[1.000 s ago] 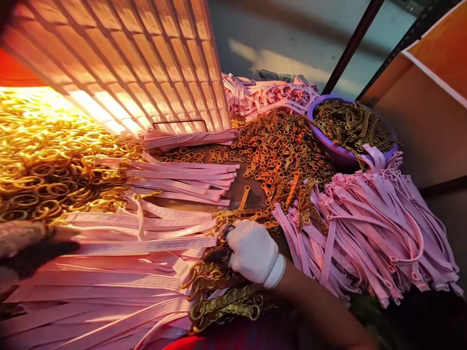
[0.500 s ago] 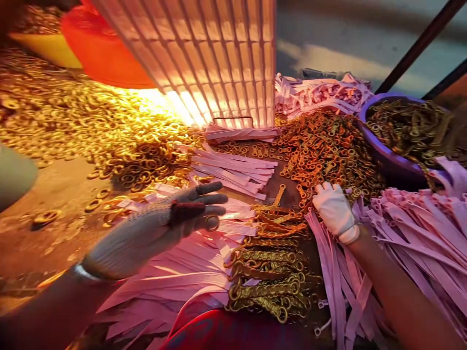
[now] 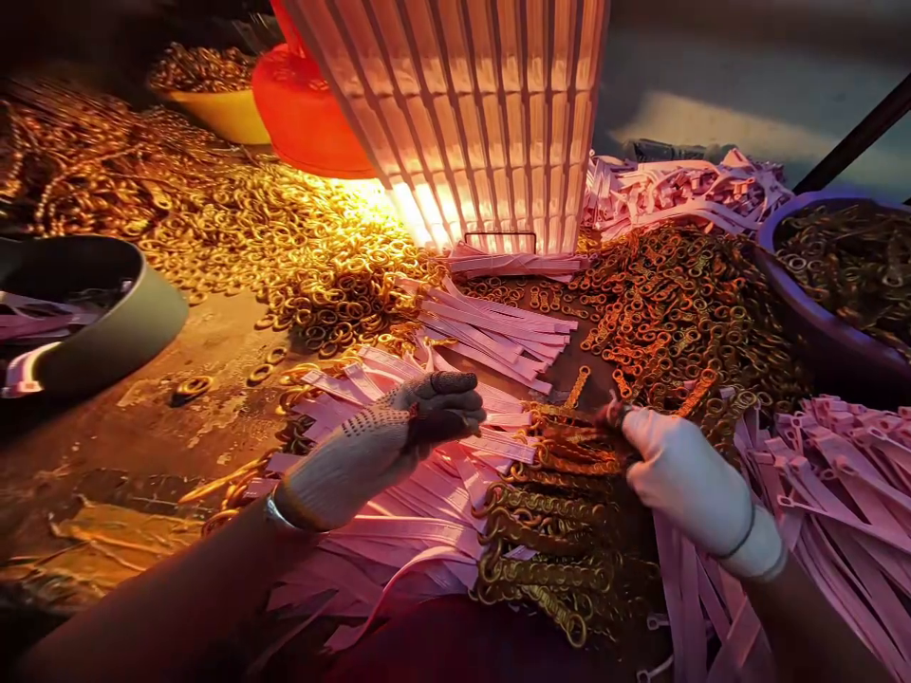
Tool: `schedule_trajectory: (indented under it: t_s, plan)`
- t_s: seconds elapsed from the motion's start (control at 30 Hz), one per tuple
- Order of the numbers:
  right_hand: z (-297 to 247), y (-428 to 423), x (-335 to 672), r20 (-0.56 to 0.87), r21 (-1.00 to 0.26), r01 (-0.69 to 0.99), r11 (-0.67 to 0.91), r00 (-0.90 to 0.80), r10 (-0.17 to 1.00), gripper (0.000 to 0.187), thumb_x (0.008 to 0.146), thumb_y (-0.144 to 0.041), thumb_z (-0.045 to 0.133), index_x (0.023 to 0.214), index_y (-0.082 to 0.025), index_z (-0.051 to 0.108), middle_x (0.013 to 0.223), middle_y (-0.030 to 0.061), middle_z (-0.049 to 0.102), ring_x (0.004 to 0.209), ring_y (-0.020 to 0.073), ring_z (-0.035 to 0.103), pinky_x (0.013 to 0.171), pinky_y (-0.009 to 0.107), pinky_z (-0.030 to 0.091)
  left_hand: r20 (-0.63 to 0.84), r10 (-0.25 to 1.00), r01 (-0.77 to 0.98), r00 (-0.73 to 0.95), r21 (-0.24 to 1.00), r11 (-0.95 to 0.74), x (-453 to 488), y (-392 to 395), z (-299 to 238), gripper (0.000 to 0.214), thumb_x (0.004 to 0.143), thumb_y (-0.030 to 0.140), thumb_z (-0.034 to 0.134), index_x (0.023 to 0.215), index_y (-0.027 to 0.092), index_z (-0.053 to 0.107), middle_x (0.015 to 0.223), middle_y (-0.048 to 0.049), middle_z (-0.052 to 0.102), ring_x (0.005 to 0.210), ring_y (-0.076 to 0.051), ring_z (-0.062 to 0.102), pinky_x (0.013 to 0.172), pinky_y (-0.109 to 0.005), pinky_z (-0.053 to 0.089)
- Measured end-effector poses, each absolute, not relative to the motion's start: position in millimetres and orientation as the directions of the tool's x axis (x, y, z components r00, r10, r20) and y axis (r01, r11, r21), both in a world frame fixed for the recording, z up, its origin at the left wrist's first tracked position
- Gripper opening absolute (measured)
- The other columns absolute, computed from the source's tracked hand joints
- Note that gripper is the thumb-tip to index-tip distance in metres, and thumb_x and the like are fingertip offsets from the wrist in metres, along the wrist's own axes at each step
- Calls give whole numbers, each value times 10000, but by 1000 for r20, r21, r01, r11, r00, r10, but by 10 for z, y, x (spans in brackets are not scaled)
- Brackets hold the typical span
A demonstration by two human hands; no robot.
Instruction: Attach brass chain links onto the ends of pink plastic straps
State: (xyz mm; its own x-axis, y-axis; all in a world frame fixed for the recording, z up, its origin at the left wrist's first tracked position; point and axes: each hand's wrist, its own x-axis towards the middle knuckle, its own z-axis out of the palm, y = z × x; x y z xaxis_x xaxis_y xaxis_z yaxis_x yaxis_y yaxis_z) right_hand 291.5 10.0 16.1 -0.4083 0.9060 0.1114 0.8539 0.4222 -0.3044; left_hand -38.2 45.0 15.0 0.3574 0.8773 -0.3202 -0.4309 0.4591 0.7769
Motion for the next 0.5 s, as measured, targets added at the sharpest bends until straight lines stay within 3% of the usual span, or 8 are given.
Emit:
schedule_trajectory:
  t_s: [0.1, 0.17, 0.23, 0.33, 0.5]
  plan:
    - [-35, -11, 2611, 96, -49, 841, 539, -533, 840, 496, 639, 36, 434, 1010, -172, 690, 864, 62, 700, 815, 209, 657, 801, 302, 521, -364, 864, -380, 348, 788, 485, -371, 415, 113, 420, 696, 34, 809, 1088, 108, 679, 884, -68, 718, 724, -144, 710, 697, -228, 602]
    - [-125, -57, 2455, 71, 146, 833, 534, -547, 834, 390, 734, 53, 447, 961, -159, 683, 778, 76, 660, 709, 207, 617, 707, 298, 497, -413, 852, -342, 322, 788, 511, -360, 390, 96, 428, 722, 58, 796, 1127, 114, 666, 902, -72, 708, 704, -146, 707, 643, -226, 588]
    - [-146, -88, 2335, 58, 257, 818, 515, -545, 836, 307, 841, 23, 448, 963, -150, 670, 746, 88, 630, 664, 207, 587, 636, 293, 453, -432, 848, -315, 307, 795, 519, -344, 372, 80, 437, 730, 81, 795, 1142, 118, 655, 917, -75, 700, 704, -156, 709, 589, -216, 564]
    - [-54, -127, 2197, 25, 273, 774, 571, -599, 800, 260, 894, -29, 463, 1012, -155, 658, 770, 95, 630, 687, 218, 593, 601, 296, 403, -397, 860, -291, 322, 823, 489, -304, 355, 65, 446, 743, 131, 793, 1156, 118, 627, 845, -59, 686, 690, -180, 705, 524, -218, 530]
    - [210, -162, 2136, -95, 149, 791, 593, -586, 805, 545, 783, 1, 515, 1284, -201, 592, 765, 51, 672, 649, 202, 615, 553, 280, 358, -328, 872, -245, 363, 870, 429, -235, 335, 103, 413, 807, 187, 745, 1173, 107, 571, 726, -32, 673, 612, -161, 665, 528, -241, 531]
